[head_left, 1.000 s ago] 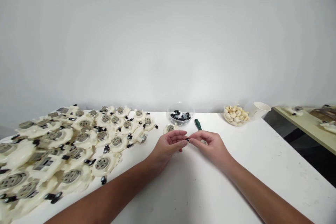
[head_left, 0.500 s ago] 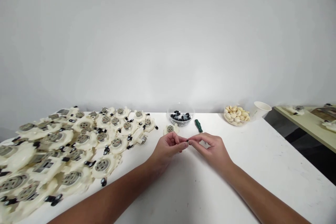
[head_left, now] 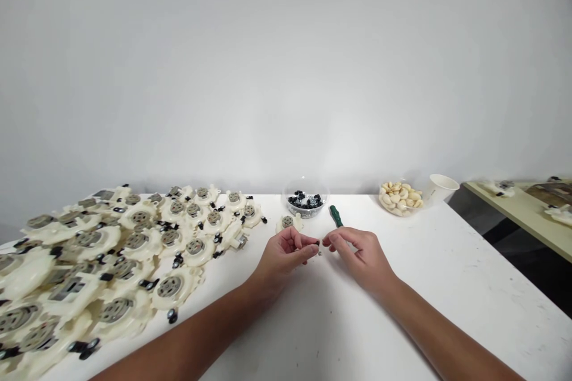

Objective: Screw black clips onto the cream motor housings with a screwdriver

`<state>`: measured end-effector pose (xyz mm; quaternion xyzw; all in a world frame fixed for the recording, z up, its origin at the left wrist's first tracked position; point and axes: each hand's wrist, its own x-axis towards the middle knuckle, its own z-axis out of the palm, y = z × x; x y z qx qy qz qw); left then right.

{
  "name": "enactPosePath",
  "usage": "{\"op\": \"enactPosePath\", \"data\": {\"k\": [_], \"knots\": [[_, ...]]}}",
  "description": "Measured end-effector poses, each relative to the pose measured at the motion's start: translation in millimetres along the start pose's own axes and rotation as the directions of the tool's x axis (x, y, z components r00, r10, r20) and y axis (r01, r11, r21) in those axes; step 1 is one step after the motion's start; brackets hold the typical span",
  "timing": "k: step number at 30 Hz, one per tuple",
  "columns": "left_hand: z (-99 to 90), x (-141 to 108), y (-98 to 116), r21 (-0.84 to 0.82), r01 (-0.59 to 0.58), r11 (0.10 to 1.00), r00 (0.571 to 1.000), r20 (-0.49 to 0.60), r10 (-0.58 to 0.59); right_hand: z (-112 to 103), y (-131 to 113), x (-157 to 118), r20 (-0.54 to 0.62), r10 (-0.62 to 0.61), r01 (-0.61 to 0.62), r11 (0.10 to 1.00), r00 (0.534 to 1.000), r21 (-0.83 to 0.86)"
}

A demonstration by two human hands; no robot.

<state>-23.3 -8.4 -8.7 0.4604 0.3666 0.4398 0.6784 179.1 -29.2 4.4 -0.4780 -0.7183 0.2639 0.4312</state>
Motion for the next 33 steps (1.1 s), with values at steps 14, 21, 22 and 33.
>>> {"op": "enactPosePath", "data": {"k": [14,21,22,33], "knots": [[-0.7,-2.5,-12.0,0.4,-0.125,0.908,0.991,0.084,0.099,-23.5,4.5,6.4,0.435,0.206,-0.132,0.972,0.876,-0.194],[0.4,-0.2,-11.6,0.354,-0.124,0.927,0.991,0.081,0.102,-20.0,-15.3,-10.9,0.563,0.282,-0.075,0.929,0.777,-0.362],[0.7,0.4,-11.7,0.322,-0.133,0.937,0.99,0.09,0.11,-18.5,-17.0,-12.0,0.565,0.267,-0.059,0.931,0.78,-0.359],[-4.4,4.6,-9.6,0.211,-0.06,0.976,0.996,0.073,0.045,-20.7,4.5,5.6,0.364,0.189,-0.163,0.981,0.912,-0.103]]}}
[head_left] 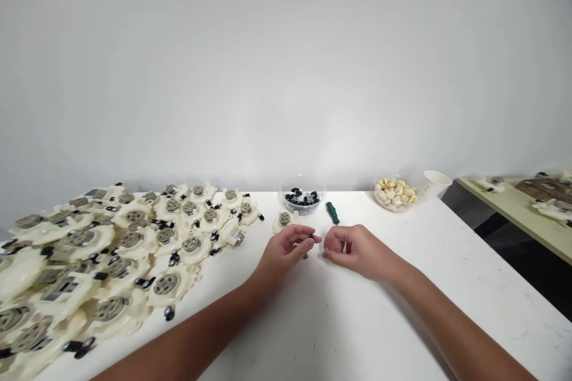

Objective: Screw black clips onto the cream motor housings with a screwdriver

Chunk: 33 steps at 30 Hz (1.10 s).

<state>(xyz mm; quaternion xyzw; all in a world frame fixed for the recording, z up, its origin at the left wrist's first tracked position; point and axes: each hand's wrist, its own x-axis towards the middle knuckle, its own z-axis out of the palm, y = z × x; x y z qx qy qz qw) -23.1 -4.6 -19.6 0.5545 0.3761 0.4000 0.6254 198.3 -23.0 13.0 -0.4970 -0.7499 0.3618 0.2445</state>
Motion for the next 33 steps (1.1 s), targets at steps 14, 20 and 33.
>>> {"op": "enactPosePath", "data": {"k": [14,20,33], "knots": [[-0.9,-2.6,8.3,-0.135,0.035,0.99,0.998,-0.049,-0.042,13.7,4.1,6.8,-0.293,-0.203,0.25,0.959,0.934,0.133],[-3.0,-3.4,11.2,-0.263,0.099,0.96,0.995,0.002,-0.102,24.3,2.6,6.2,-0.378,-0.404,0.433,0.901,0.833,-0.009],[-7.6,-0.5,7.8,-0.385,0.173,0.907,0.982,0.133,-0.131,25.6,-10.1,1.6,-0.406,-0.449,0.475,0.879,0.796,-0.042]]}}
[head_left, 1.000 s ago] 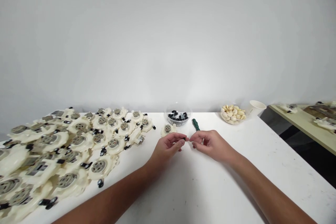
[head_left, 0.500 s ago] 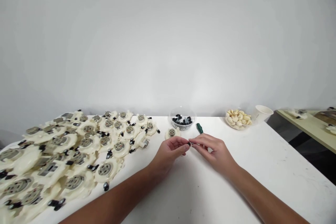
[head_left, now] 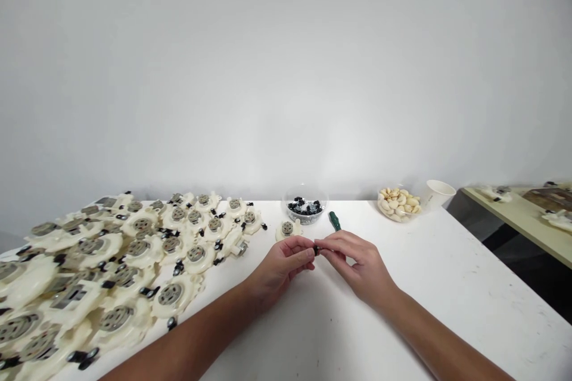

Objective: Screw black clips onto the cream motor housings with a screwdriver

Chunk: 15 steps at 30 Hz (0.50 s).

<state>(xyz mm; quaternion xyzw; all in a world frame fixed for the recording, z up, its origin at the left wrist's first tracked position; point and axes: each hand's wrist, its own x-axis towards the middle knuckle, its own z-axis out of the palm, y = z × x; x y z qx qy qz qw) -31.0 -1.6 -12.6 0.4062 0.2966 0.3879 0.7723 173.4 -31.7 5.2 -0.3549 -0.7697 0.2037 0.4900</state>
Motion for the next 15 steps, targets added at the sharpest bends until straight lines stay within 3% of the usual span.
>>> {"op": "enactPosePath", "data": {"k": [15], "knots": [[4.2,-1.8,3.9,0.053,-0.002,0.999,0.999,-0.053,0.005,-1.5,6.2,1.0,-0.006,-0.087,0.086,0.991,0.996,-0.107]]}}
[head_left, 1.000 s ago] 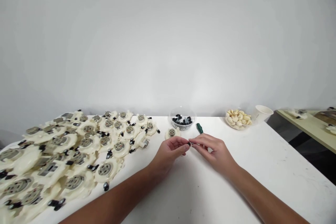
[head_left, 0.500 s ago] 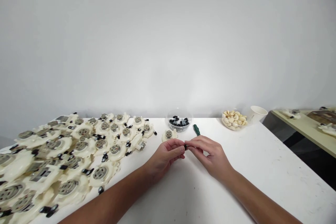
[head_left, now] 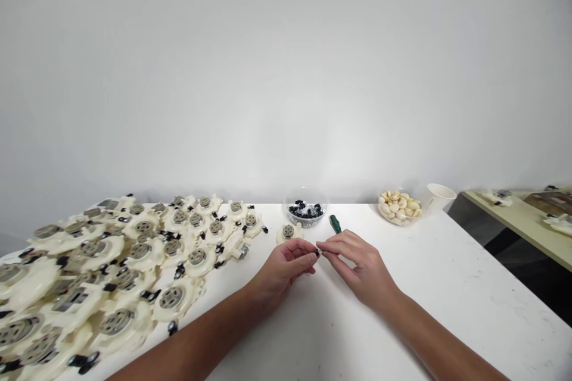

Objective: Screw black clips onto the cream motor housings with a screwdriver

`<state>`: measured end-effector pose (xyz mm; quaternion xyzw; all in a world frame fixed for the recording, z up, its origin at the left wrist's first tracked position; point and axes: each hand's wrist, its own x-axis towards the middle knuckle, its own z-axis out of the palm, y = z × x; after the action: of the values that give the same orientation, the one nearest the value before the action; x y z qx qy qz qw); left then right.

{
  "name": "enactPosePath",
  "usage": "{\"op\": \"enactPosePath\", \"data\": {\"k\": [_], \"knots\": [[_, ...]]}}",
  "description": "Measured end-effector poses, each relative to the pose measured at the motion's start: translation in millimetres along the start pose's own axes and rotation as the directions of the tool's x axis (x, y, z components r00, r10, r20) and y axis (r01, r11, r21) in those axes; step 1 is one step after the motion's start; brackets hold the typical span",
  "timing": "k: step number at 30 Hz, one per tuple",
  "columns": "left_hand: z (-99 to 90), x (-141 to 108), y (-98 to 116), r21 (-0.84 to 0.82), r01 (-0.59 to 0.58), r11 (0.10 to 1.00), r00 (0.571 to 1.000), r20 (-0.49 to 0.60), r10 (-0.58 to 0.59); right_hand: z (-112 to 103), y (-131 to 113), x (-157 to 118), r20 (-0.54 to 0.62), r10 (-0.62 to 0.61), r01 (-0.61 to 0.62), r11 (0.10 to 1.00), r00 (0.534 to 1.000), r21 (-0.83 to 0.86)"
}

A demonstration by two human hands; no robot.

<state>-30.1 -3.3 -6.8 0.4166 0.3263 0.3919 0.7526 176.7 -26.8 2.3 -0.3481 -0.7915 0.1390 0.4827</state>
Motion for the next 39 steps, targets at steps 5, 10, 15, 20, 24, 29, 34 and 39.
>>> {"op": "enactPosePath", "data": {"k": [5,10,15,20,24,29,34,39], "knots": [[1.3,0.1,1.7,0.019,0.0,1.0,1.0,0.007,0.0,-0.1,-2.9,0.7,0.018,0.004,-0.004,1.0,1.0,0.018],[3.6,-0.3,3.3,0.05,-0.006,0.999,1.0,0.019,0.006,-0.7,-5.1,2.2,0.017,-0.005,0.005,1.0,1.0,0.003],[3.8,-0.5,1.9,0.05,-0.006,0.999,1.0,0.003,0.005,-2.9,-5.9,2.3,0.033,-0.038,0.039,0.998,0.999,-0.048],[4.1,-0.6,2.1,0.048,0.005,0.999,1.0,-0.021,-0.004,-3.7,-5.7,2.3,0.053,-0.074,0.08,0.99,0.996,-0.112],[3.7,-0.2,2.0,0.051,0.005,0.999,1.0,-0.011,-0.004,-1.3,-6.1,2.6,0.035,-0.045,0.046,0.997,0.998,-0.056],[4.6,-0.4,1.7,0.021,0.002,1.0,1.0,-0.021,-0.002,-0.5,-5.2,2.4,0.006,0.06,-0.06,0.998,0.998,0.023],[4.0,-0.5,0.1,0.021,0.005,1.0,0.999,-0.048,-0.004,-3.5,-2.9,2.5,0.025,0.045,-0.045,0.998,0.999,0.033],[1.4,1.0,-2.5,0.026,0.007,1.0,0.999,-0.041,-0.006,-2.9,-1.4,1.9,0.013,0.016,-0.016,1.0,1.0,0.006]]}}
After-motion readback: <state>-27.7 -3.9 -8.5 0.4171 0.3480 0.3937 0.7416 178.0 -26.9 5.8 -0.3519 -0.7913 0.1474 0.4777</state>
